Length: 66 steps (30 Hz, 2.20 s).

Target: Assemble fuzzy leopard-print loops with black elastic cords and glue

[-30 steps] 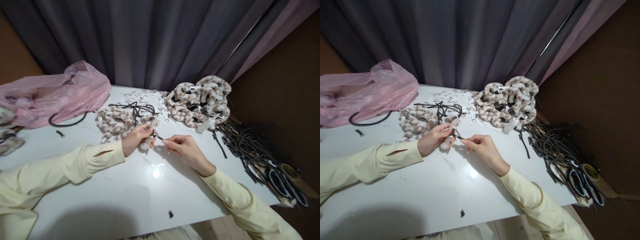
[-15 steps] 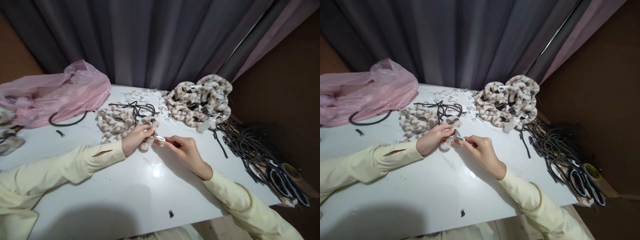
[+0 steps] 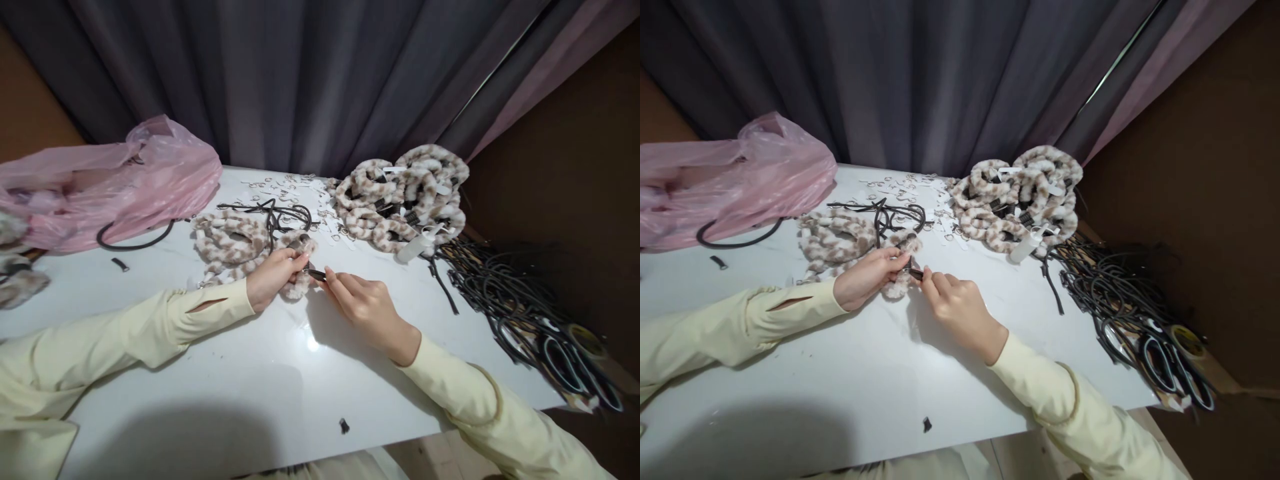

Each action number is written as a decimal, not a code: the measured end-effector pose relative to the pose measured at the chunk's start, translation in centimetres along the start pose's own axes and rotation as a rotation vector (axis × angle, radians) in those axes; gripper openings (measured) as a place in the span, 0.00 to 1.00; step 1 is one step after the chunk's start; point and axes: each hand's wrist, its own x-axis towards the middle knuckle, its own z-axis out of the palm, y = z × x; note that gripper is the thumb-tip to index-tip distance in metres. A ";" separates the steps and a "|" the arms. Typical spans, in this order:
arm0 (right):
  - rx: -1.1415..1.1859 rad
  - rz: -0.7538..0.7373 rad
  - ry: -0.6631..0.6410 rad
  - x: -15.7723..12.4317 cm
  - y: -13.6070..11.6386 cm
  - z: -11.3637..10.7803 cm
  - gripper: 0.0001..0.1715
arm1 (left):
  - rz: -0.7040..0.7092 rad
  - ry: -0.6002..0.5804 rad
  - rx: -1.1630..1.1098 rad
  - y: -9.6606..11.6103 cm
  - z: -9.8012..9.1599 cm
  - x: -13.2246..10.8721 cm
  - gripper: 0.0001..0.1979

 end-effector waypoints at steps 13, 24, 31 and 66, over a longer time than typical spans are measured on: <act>0.656 0.583 -0.233 2.6 0.0 0.1 0.16 | 0.083 0.010 -0.006 -0.3 -0.1 0.0 0.08; 0.133 0.332 -0.038 0.8 -1.9 1.6 0.16 | 0.085 -0.014 -0.076 -0.4 -0.7 0.5 0.07; 0.564 0.567 -0.047 1.1 -0.6 -0.1 0.18 | 0.103 -0.019 -0.082 -0.7 -0.9 0.6 0.11; 1.008 0.952 -0.121 1.9 0.2 -0.6 0.20 | 0.094 -0.021 -0.054 -0.7 -0.8 0.4 0.08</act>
